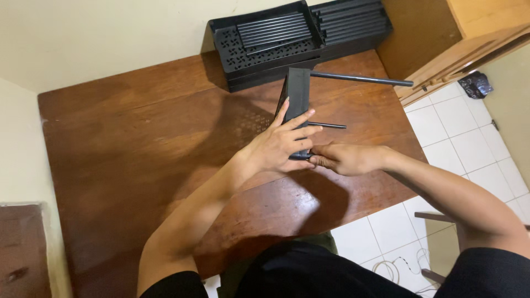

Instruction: The person inserts black rods into the corners of a perforated black plastic tray to form a frame, then stacks additional trays on top. The person handles the trays and rods by hand on a wooden table.

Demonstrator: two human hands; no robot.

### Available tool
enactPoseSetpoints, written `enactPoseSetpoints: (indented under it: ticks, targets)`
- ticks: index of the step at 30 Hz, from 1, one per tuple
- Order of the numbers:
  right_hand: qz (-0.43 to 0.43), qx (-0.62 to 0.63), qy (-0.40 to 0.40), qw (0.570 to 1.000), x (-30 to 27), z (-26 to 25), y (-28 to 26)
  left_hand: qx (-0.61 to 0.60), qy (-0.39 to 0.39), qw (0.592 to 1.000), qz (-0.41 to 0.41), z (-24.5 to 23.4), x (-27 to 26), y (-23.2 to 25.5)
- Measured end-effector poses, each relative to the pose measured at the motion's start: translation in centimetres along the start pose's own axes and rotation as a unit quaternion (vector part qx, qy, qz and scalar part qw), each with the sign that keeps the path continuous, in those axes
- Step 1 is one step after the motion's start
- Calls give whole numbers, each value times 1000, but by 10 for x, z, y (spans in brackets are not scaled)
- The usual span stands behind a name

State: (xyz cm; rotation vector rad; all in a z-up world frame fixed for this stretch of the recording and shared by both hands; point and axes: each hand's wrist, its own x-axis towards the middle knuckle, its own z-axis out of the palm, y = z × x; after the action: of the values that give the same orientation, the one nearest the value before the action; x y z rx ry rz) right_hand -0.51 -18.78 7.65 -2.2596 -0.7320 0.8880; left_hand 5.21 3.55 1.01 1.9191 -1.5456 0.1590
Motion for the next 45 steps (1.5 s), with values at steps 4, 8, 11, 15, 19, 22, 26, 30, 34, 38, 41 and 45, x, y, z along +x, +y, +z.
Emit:
enactPoseSetpoints:
  ticks: [4,8,11,15,19,22,26,30,34,38,41,45]
  targets:
    - [122,-171,18,977,-3,24,18,-23,21,999,13,5,1,-2]
    - [73,-279,93,953,-13,44,31,-36,40,999,4,9,2,1]
    - [98,-122,-3,988,-14,35,50,-54,42,998,13,7,5,2]
    - [-8,158,-85,984,-11,5,73,-44,59,997,6,-7,-4,-2]
    - [167,11,-49,985,-21,-7,71,-56,47,997,-16,-14,-13,-3]
    - [134,10,68,989,-28,-21,69,-43,92,995,5,-16,-12,-6]
    - [193,-5,180,964,-32,-31,80,-101,157,978,-90,-20,-37,-6]
    - [83,-107,310,941,-28,-26,94,-71,215,954,-198,-27,-95,-8]
    - [7,-291,367,883,-9,-29,102,-34,261,926,-272,-27,-162,-13]
    - [-43,-388,418,820,27,-59,110,-57,304,880,-359,-8,-225,-24]
    - [-76,-390,448,801,54,-93,118,-58,314,841,-438,13,-261,-34]
    - [-89,-338,435,830,93,-137,141,-43,318,808,-494,37,-292,-50]
